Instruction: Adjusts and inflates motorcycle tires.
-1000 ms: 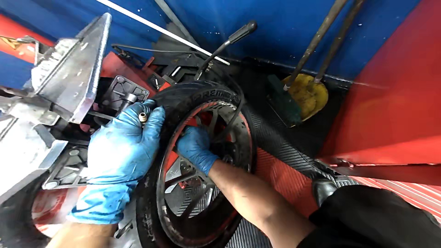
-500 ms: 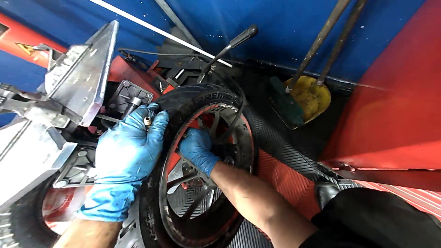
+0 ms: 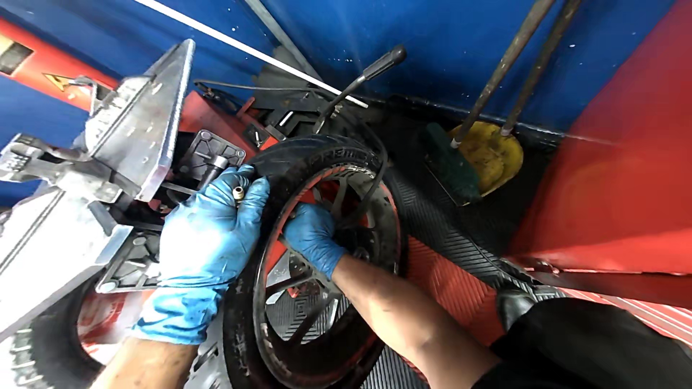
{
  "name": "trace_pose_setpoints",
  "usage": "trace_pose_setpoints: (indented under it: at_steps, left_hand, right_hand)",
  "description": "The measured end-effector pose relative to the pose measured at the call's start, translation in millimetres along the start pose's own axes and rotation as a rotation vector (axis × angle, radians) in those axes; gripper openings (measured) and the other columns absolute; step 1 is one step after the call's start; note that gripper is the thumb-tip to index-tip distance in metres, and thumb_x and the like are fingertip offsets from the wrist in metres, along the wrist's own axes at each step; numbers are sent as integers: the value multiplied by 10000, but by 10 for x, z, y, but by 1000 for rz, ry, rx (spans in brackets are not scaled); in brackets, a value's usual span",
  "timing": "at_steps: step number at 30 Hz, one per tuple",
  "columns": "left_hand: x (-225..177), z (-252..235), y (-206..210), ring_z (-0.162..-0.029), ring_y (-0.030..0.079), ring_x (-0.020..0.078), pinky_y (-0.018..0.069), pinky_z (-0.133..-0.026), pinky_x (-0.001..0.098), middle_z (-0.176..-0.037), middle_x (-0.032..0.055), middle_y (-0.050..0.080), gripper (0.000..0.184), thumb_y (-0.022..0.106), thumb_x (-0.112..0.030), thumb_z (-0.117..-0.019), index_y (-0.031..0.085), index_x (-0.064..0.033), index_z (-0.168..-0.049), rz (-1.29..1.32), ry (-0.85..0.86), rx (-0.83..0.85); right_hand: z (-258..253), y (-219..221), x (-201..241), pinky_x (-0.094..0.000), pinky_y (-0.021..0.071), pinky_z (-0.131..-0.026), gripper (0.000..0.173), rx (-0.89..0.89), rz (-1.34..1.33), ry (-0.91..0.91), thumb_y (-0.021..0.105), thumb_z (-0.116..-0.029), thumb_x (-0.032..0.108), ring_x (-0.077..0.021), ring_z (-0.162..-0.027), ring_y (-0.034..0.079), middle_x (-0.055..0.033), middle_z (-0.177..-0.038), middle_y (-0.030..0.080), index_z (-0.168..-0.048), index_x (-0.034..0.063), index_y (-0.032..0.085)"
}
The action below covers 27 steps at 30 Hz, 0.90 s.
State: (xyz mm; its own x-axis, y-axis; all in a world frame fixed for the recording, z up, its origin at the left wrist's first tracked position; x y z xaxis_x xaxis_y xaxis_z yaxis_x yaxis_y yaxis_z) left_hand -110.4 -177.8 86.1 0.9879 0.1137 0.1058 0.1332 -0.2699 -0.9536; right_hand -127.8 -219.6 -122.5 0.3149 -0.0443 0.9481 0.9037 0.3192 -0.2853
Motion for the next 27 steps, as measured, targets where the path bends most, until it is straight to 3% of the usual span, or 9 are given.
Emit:
trace_pose_setpoints:
  at_steps: [3, 10, 15, 27]
  left_hand:
    - [1, 0, -1, -1151, 682, 350, 491, -905, 676, -1242, 126, 717, 480, 410, -505, -1070, 682, -176, -1290, 8, 2, -5]
    - [-36, 24, -14, -1074, 689, 408, 492, -834, 705, -1163, 168, 720, 470, 415, -480, -1079, 675, -138, -1272, 19, 15, 10]
    - [-38, 25, -14, -1119, 684, 387, 492, -871, 696, -1223, 150, 715, 489, 406, -490, -1080, 677, -141, -1289, 21, 17, 9]
    - [-59, 27, -25, -1105, 683, 405, 488, -865, 705, -1204, 161, 715, 478, 415, -480, -1079, 673, -136, -1287, 11, 18, 11]
  right_hand:
    - [-6, 5, -1, -560, 528, -623, 183, -5, 3, -2, 723, -841, 358, -280, -799, 699, -65, -804, 705, -848, 175, 709]
    - [-3, -14, 3, -551, 525, -631, 182, -9, 3, 8, 716, -843, 356, -268, -795, 696, -54, -794, 702, -823, 176, 704]
    - [-11, 0, -6, -547, 528, -628, 190, -13, 4, 13, 721, -839, 373, -263, -798, 698, -47, -799, 703, -835, 183, 706]
    - [-19, 3, -6, -547, 527, -641, 192, -6, 12, 16, 698, -856, 368, -268, -812, 696, -53, -802, 699, -829, 178, 699]
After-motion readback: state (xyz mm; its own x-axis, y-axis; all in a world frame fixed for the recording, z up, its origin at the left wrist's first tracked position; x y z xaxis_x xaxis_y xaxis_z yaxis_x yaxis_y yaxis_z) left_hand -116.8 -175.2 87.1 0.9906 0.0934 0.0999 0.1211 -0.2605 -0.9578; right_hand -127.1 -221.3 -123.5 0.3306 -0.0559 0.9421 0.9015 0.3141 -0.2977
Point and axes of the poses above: each hand's wrist, its own z-axis away from the middle knuckle, its own y-axis out of the palm, x = y × z, the point moved 10 cm from there along -z, towards the middle knuckle
